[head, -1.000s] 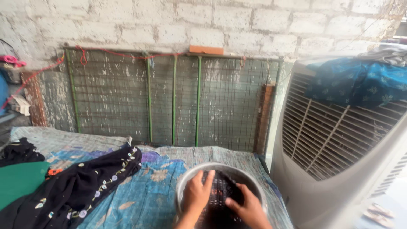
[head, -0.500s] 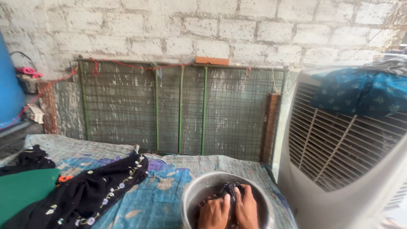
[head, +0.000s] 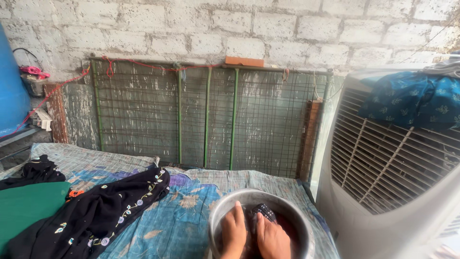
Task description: The person washes a piece of dark fabric by hand in a bowl of water, scrubbing and wringing the material repeatedly before lifting it out.
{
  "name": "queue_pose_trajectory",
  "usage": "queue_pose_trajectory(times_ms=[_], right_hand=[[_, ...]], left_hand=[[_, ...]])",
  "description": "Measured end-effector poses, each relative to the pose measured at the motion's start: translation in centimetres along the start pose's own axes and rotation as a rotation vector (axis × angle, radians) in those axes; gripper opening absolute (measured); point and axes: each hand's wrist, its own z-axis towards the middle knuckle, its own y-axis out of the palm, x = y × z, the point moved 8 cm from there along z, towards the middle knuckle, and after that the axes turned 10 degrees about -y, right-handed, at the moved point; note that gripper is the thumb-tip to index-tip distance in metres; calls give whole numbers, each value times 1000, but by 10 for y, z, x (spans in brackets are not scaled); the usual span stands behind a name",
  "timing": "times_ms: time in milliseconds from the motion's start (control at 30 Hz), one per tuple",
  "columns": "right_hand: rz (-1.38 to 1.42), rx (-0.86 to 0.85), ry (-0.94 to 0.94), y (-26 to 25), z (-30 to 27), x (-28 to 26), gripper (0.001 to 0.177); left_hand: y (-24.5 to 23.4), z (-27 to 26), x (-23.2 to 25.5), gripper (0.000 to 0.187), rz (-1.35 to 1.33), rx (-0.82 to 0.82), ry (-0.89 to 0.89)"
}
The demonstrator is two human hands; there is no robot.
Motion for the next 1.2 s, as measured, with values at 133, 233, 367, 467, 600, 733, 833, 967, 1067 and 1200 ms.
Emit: queue_pose_trajectory(times_ms=[133, 233, 367, 467, 600, 733, 833, 967, 1067, 1200], right_hand=[[-2, -143, 261, 13, 1, 32, 51], [125, -18, 238, 8, 4, 39, 50], [314, 176, 167, -10, 0, 29, 47], [367, 251, 115, -25, -7, 21, 44], [285, 190, -141, -27, -10, -12, 36], [57, 22, 35, -5, -7, -5, 43], [14, -54, 241, 9, -8, 27, 48], [12, -139, 306, 36, 1, 69, 50], [18, -69, 230, 36, 2, 66, 45], [263, 159, 126, 1, -1, 34, 44]], left_hand=[[2, -17, 23, 50, 2, -91, 48], [3, -37, 63, 45, 51, -103, 411], [8, -30, 51, 45, 260, -113, 129], [15, -29, 39, 48, 489, -151, 63], [11, -19, 27, 51, 282, -132, 81], [1, -12, 24, 50, 105, -47, 157], [3, -17, 30, 49, 65, -109, 204], [0, -29, 53, 45, 7, -95, 344], [-1, -42, 71, 41, 24, -111, 505], [4, -36, 62, 40, 201, -145, 272]])
